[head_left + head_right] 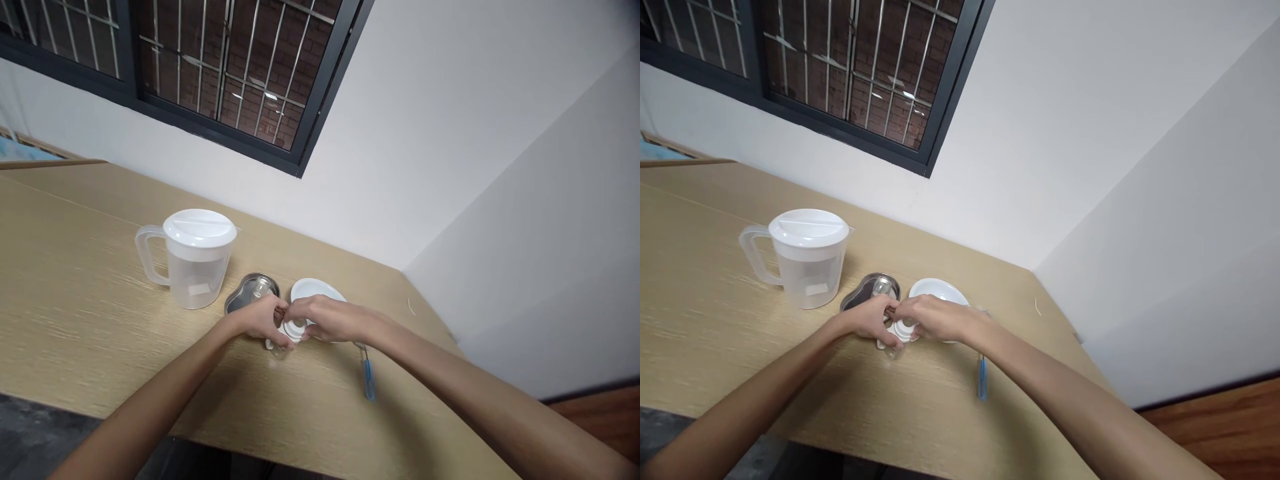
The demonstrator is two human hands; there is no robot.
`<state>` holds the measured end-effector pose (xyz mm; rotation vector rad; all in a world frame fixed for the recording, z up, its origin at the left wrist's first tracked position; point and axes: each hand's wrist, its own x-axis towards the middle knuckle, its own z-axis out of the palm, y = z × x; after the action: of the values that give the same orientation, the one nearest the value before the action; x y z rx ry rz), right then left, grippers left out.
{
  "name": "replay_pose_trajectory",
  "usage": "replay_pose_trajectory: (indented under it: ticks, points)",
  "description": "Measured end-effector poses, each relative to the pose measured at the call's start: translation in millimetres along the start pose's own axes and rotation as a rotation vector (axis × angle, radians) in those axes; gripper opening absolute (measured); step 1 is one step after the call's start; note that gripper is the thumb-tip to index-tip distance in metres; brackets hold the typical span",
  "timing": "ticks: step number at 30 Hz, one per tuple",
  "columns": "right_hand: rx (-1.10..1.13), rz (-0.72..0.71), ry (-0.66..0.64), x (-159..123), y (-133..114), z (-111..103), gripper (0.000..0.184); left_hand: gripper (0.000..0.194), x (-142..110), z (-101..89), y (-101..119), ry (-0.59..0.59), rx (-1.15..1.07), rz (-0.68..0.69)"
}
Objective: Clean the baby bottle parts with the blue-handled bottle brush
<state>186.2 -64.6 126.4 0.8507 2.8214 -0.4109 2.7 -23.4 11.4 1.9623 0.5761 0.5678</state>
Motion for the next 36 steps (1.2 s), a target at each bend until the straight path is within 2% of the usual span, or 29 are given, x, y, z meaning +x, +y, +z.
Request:
replay_pose_trajectory:
  ticks: [5,11,16,19,22,28,33,36]
  points:
    - [-0.118,0.188,-0.049,7.9,-4.1,-0.4,0.026,0.035,-1.3,1.8,0.6,0.026,0.001,-0.011]
    - [-0.256,0.456,-0.047,23.1,-12.4,9.3,0.064,0.038,-0.5,1.0,-1.1,0.011,-0.002,-0.026]
    - [-0.273,0.641,-0.023,31.3,-24.5,3.4,0.077,0.039,0.7,-1.5,-1.9,0.028,0.058,-0.044]
    - [-0.262,0.702,-0.006,24.8,-28.3,-6.0,0.075,0.036,1.0,-1.1,-1.4,-0.003,0.000,-0.001]
    - [-0.195,0.642,0.033,13.2,-26.5,-13.6,0.061,0.037,0.6,0.1,-0.3,-0.019,-0.065,-0.013]
    - [-0.013,0.237,-0.030,2.0,-10.3,-5.1,0.034,0.040,-0.3,0.2,1.5,-0.016,-0.072,-0.012]
    - [-0.034,0.140,-0.004,5.6,-1.6,2.7,0.031,0.040,-0.2,-0.8,0.7,0.015,0.013,-0.017]
    - [-0.050,0.110,-0.036,10.4,-2.4,1.5,0.026,0.040,-0.2,-1.0,0.8,0.031,0.033,-0.052]
